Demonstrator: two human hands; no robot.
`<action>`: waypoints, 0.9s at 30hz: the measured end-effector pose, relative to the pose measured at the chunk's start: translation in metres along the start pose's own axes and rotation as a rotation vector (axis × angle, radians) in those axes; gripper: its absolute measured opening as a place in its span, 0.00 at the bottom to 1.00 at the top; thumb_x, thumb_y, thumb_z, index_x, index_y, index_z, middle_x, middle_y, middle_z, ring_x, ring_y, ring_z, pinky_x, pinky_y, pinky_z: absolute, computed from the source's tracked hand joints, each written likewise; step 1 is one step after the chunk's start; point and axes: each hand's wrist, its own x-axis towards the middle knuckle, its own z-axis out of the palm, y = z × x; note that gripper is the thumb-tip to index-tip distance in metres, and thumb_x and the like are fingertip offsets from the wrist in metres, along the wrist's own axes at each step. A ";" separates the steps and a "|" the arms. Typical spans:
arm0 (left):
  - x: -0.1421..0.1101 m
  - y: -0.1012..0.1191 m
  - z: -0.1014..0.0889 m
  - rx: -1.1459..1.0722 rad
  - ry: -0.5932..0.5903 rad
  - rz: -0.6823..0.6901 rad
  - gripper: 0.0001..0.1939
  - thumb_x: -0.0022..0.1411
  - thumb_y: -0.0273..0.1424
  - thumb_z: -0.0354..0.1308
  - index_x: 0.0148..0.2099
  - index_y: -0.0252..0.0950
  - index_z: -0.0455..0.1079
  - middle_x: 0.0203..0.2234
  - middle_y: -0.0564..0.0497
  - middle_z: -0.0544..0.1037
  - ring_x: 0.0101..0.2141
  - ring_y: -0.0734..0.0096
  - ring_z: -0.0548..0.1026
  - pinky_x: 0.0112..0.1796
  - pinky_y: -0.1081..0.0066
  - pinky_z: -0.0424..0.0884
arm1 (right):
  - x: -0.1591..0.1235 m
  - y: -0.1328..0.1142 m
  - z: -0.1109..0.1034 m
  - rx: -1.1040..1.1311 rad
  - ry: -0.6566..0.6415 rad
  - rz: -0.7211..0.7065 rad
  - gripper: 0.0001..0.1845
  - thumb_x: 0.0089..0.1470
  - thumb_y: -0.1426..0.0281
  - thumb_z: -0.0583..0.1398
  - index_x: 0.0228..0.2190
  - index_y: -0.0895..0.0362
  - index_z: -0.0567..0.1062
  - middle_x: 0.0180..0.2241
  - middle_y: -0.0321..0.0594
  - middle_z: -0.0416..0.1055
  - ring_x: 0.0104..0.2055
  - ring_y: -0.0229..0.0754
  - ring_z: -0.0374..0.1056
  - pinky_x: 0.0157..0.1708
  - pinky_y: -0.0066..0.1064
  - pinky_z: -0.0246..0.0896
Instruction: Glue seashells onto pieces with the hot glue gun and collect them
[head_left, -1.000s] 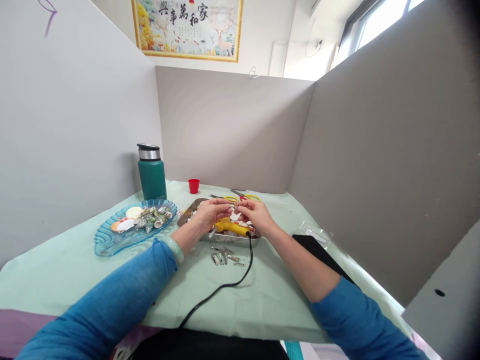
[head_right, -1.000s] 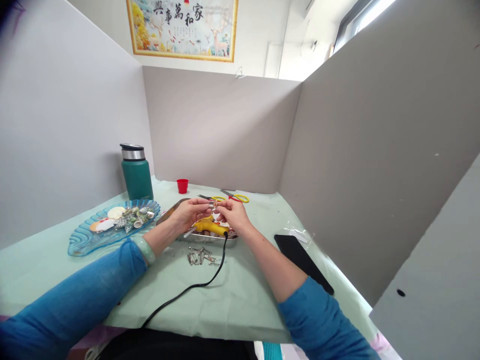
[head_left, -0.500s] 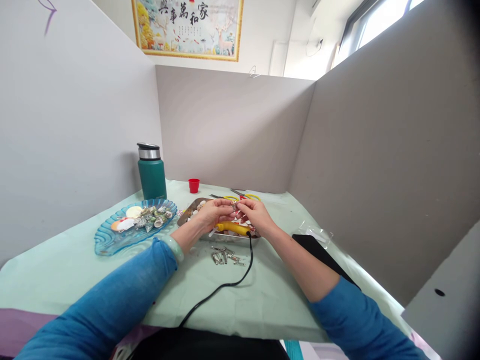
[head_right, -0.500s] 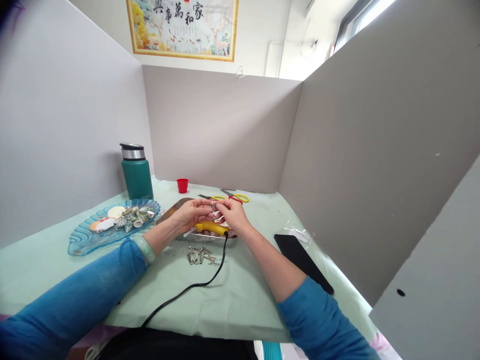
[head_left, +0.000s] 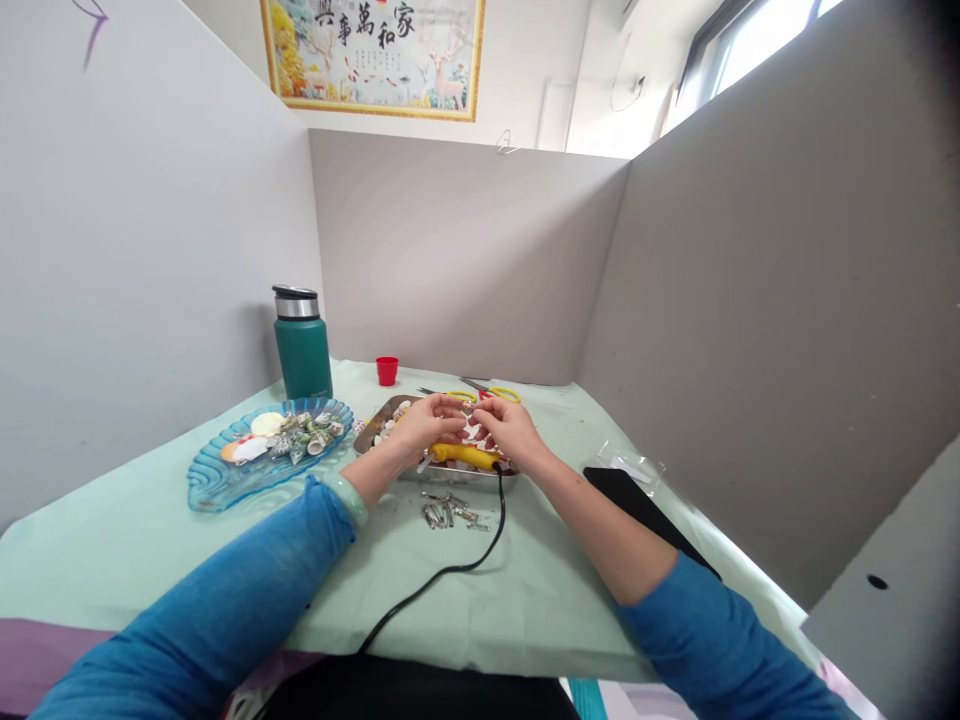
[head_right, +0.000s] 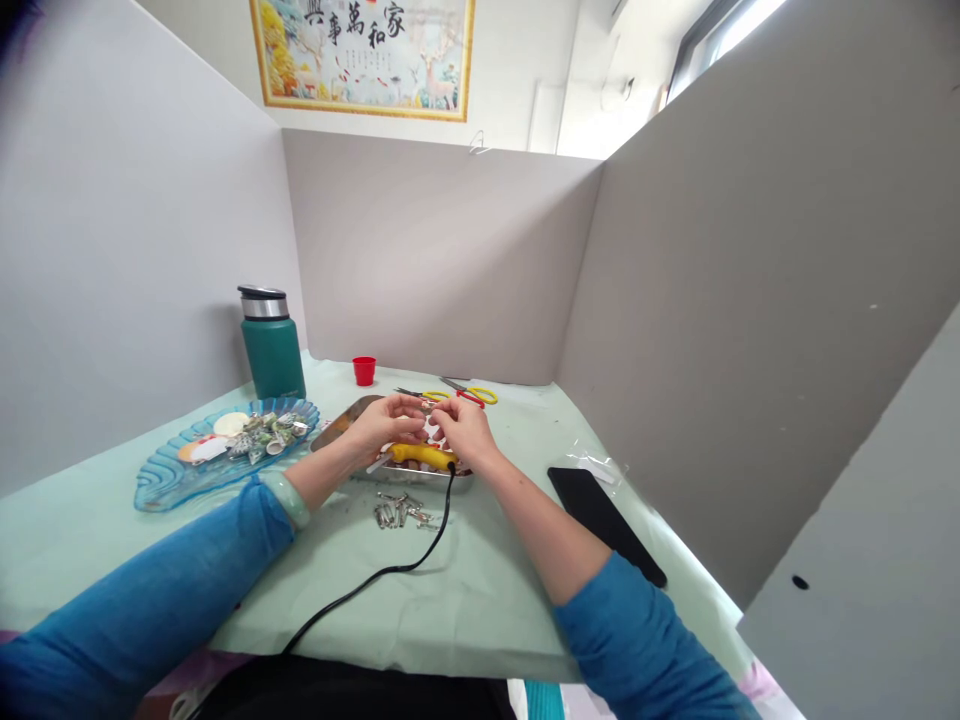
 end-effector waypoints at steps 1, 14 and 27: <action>0.000 0.001 0.000 0.054 0.018 0.040 0.20 0.45 0.25 0.67 0.42 0.32 0.69 0.34 0.45 0.76 0.29 0.69 0.76 0.33 0.66 0.74 | 0.000 -0.001 -0.001 -0.013 0.004 0.002 0.04 0.48 0.74 0.56 0.29 0.59 0.72 0.25 0.36 0.72 0.21 0.32 0.67 0.16 0.20 0.59; 0.003 0.005 -0.002 0.277 0.074 0.196 0.13 0.47 0.35 0.65 0.35 0.33 0.75 0.31 0.46 0.78 0.32 0.67 0.73 0.34 0.71 0.68 | -0.002 -0.005 -0.008 -0.231 -0.028 -0.132 0.10 0.52 0.68 0.55 0.27 0.59 0.74 0.27 0.38 0.73 0.22 0.33 0.68 0.20 0.22 0.58; 0.013 0.005 -0.017 -0.290 0.255 0.061 0.15 0.41 0.32 0.69 0.32 0.31 0.71 0.25 0.50 0.74 0.28 0.73 0.72 0.32 0.70 0.71 | -0.015 -0.013 -0.011 -0.843 -0.342 -0.085 0.13 0.44 0.62 0.62 0.32 0.56 0.74 0.26 0.38 0.72 0.28 0.40 0.65 0.24 0.27 0.50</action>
